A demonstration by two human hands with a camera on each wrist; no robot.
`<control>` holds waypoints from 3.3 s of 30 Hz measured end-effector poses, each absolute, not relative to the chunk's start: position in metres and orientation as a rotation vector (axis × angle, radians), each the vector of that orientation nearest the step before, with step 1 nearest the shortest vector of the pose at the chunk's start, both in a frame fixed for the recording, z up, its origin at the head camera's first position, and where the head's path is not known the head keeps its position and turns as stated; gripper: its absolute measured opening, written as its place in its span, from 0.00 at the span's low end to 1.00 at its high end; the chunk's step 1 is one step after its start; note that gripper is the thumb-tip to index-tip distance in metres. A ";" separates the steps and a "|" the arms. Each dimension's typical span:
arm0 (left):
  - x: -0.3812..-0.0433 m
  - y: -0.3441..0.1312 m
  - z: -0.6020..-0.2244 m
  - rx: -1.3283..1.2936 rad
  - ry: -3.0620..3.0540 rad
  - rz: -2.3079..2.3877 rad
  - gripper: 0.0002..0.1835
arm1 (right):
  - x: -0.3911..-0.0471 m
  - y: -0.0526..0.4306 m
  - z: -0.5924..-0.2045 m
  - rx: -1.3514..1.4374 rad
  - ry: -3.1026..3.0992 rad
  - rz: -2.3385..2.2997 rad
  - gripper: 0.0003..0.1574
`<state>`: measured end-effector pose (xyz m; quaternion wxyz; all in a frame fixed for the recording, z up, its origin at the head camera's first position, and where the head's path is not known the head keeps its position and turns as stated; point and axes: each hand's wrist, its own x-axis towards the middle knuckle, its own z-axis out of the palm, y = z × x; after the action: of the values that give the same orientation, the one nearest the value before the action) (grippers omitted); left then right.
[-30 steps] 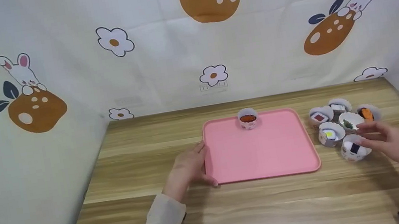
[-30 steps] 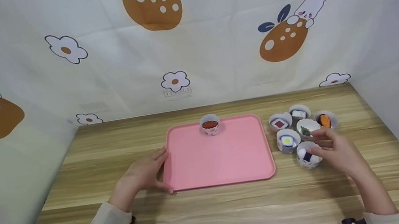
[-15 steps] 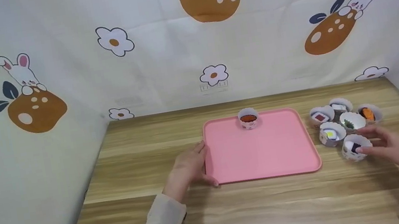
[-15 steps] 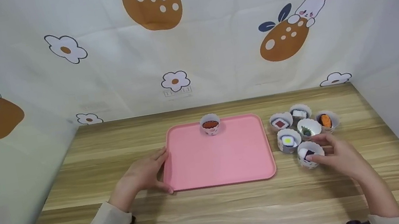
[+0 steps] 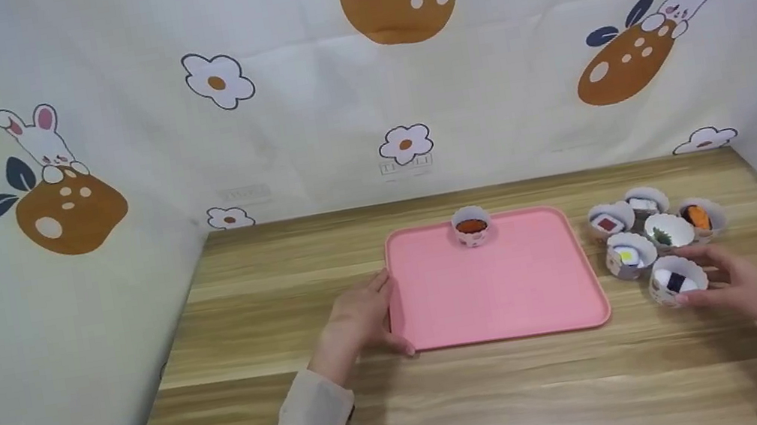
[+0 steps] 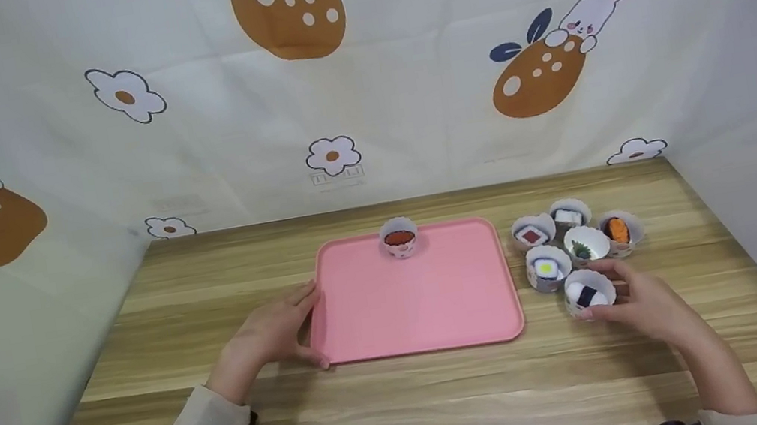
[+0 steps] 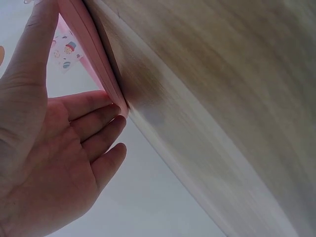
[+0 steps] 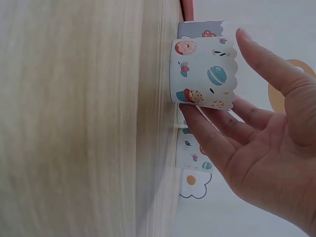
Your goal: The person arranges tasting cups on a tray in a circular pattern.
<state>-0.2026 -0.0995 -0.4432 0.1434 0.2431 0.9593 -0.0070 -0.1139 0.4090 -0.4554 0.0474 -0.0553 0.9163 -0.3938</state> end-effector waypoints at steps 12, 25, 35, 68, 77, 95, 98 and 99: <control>-0.202 -0.099 -0.445 0.692 2.755 0.005 0.68 | -0.113 0.408 -0.453 -0.141 2.775 -1.146 0.46; -0.201 -0.099 -0.442 0.689 2.762 0.021 0.67 | -0.114 0.407 -0.452 -0.120 2.807 -1.103 0.45; -0.204 -0.099 -0.443 0.712 2.754 -0.014 0.67 | -0.113 0.405 -0.455 -0.094 2.887 -1.008 0.40; -0.201 -0.099 -0.441 0.690 2.745 0.015 0.66 | -0.107 0.399 -0.439 -0.042 2.834 -1.028 0.40; -0.200 -0.100 -0.440 0.667 2.743 0.078 0.66 | -0.110 0.391 -0.431 -0.126 2.867 -1.068 0.37; -0.203 -0.101 -0.445 0.696 2.750 0.041 0.66 | -0.117 0.376 -0.425 -0.218 2.888 -1.136 0.33; -0.203 -0.101 -0.445 0.696 2.752 0.049 0.66 | -0.119 0.373 -0.424 -0.235 2.886 -1.140 0.32; -0.202 -0.101 -0.444 0.695 2.752 0.053 0.66 | -0.119 0.373 -0.424 -0.244 2.889 -1.136 0.32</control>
<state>-0.2023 -0.1013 -0.4444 0.1509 0.2419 0.9583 0.0184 -0.1195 0.3727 -0.4238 0.0139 -0.0784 0.9277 -0.3648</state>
